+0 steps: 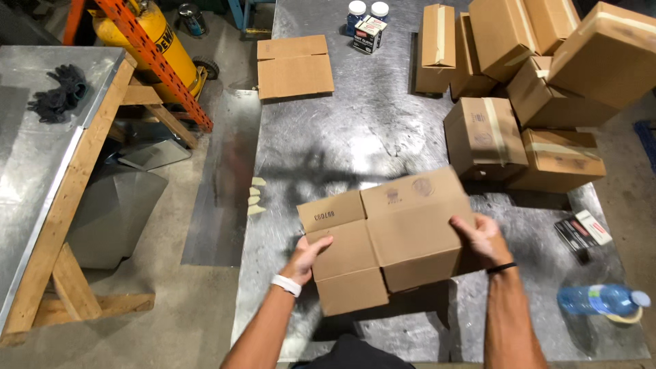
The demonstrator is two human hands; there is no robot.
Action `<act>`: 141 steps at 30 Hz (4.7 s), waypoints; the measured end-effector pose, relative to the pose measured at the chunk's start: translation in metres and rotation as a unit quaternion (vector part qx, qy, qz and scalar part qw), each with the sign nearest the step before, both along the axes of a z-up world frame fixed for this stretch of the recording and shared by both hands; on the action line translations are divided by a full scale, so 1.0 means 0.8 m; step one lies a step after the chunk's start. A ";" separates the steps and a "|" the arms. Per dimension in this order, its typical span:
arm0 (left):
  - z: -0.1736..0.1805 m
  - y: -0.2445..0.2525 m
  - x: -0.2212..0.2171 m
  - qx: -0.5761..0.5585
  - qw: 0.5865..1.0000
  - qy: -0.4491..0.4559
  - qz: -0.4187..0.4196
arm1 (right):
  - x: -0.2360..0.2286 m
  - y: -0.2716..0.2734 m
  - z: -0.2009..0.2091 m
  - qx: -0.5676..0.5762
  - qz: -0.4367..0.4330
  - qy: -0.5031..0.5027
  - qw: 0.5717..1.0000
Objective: The person assembles several cardboard boxes, places items inside some of them, and seals the boxes using strips of tape retrieved from a table edge.
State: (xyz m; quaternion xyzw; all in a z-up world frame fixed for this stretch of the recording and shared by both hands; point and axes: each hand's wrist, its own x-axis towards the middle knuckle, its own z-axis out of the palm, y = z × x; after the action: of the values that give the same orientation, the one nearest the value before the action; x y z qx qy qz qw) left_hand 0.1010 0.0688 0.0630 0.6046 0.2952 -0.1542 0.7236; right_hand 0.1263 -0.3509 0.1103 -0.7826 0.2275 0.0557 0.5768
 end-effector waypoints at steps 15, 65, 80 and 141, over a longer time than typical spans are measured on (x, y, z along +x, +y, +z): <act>-0.064 -0.002 0.338 -0.460 0.870 -0.053 0.171 | 0.224 0.275 -0.053 0.286 -0.021 -0.067 0.956; -0.130 0.005 0.315 -0.078 0.985 0.067 0.139 | 0.225 0.327 -0.102 -0.249 0.159 0.188 0.937; -0.122 -0.055 0.186 0.389 0.874 0.032 -0.288 | 0.155 -0.080 -0.084 -0.369 -0.187 -0.111 0.904; -0.031 -0.178 -0.007 0.343 0.881 -0.104 -0.307 | -0.279 -0.029 -0.075 -0.303 0.069 -0.017 0.950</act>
State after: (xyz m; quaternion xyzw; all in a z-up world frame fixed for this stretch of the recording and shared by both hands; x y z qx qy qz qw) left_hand 0.0954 -0.0734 0.0383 0.8880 0.0518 -0.1941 0.4137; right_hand -0.0970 -0.3744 0.0506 -0.9352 0.1687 0.0103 0.3111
